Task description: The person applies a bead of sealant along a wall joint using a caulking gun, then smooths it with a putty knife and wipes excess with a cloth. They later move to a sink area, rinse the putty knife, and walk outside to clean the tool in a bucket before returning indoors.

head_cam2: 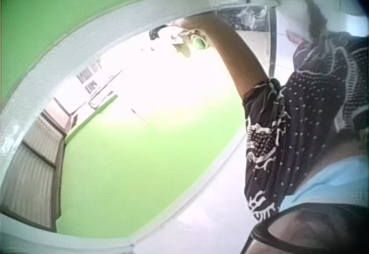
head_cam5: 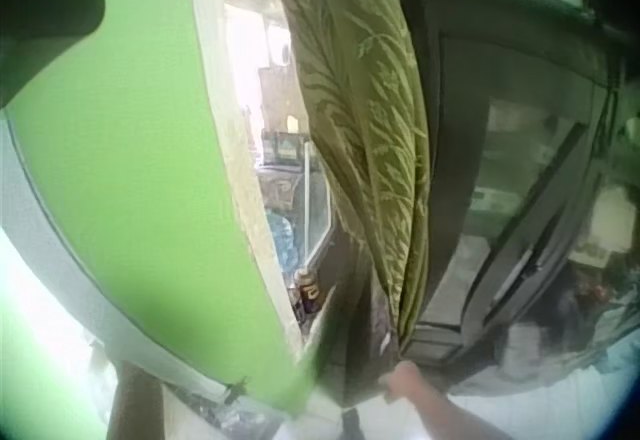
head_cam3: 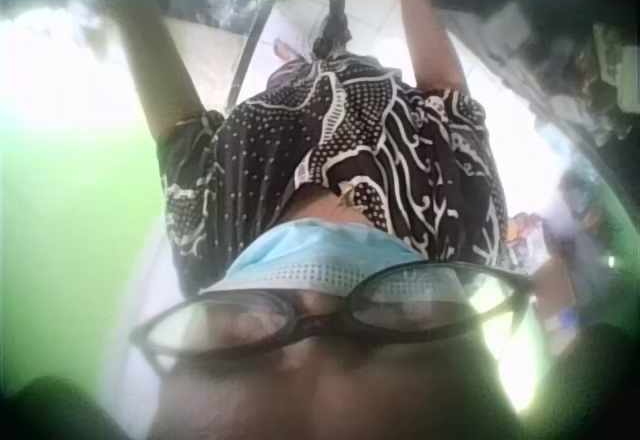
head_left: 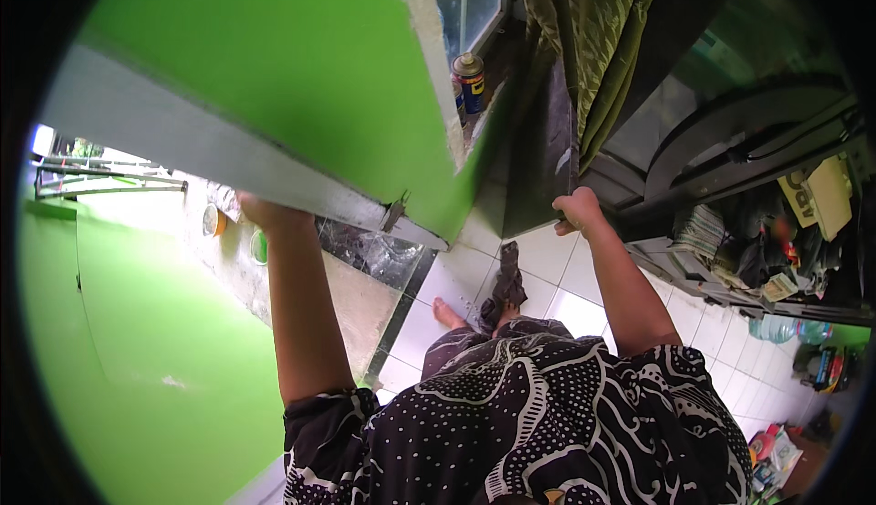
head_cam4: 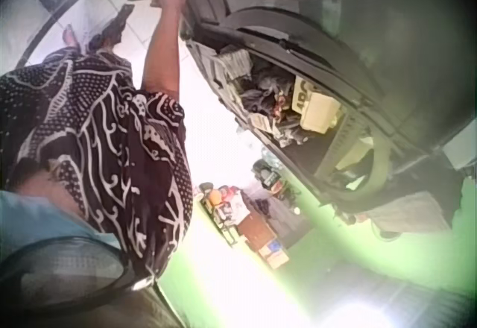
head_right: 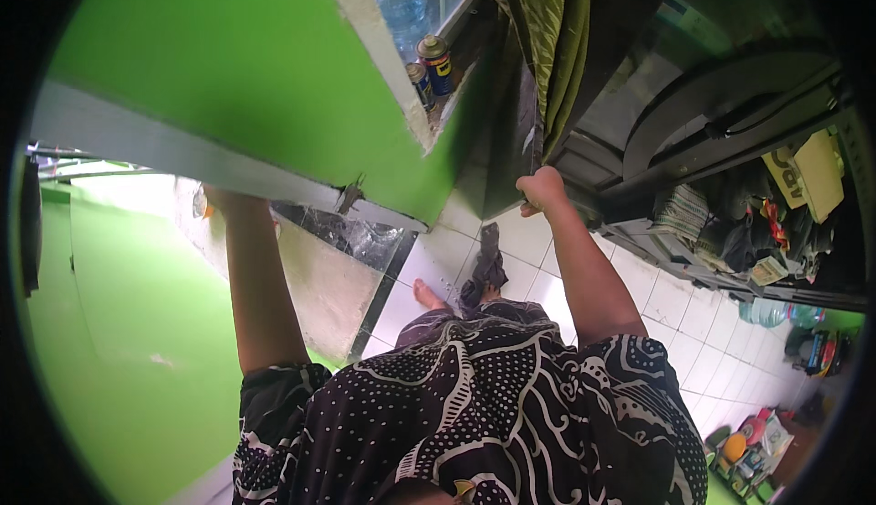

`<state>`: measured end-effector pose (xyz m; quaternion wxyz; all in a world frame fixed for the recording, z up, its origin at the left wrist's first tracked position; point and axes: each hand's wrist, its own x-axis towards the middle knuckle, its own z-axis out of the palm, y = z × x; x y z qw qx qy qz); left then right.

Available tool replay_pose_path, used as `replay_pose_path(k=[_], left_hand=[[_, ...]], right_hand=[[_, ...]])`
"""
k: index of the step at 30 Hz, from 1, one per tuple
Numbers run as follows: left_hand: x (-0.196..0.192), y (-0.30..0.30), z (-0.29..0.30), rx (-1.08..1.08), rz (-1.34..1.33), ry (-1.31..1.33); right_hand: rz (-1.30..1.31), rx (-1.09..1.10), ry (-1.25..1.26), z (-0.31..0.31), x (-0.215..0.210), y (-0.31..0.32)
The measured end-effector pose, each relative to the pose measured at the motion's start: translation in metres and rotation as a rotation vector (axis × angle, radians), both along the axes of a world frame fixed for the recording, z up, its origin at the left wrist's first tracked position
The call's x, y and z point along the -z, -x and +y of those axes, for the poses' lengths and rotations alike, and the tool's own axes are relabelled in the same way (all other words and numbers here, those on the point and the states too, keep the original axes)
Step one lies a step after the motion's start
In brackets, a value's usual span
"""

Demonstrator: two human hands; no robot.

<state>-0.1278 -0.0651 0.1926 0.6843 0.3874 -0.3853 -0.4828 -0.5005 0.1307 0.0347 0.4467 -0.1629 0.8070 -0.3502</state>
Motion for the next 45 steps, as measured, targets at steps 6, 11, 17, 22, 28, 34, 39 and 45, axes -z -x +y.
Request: replay_pose_path(k=[6,11,17,22,28,34,39,45], left_hand=[[-0.005,-0.013,-0.001,-0.028,0.360,-0.256],[-0.019,-0.039,0.035,-0.030,0.351,-0.421],[0.004,-0.145,0.047,-0.007,0.372,-0.410],[0.008,-0.211,0.061,-0.040,0.402,-0.465],[0.018,-0.267,0.079,-0.147,0.394,-0.502],[0.035,-0.300,0.093,-0.230,0.412,-0.594],[0.041,-0.287,0.088,-0.218,0.402,-0.617],[0.049,-0.264,0.081,-0.126,0.420,-0.665]], right_hand=[[-0.016,0.027,-0.010,-0.008,0.001,-0.011],[0.024,0.014,0.082,-0.032,0.001,-0.059],[0.086,-0.205,0.071,-0.075,-0.008,-0.124],[-0.028,-0.307,0.047,-0.099,-0.007,-0.164],[0.205,-0.219,0.066,-0.114,0.032,-0.175],[0.319,-0.168,0.175,-0.116,0.019,-0.200],[0.437,-0.067,0.299,-0.116,0.023,-0.196],[0.219,0.176,0.402,-0.125,0.038,-0.175]])
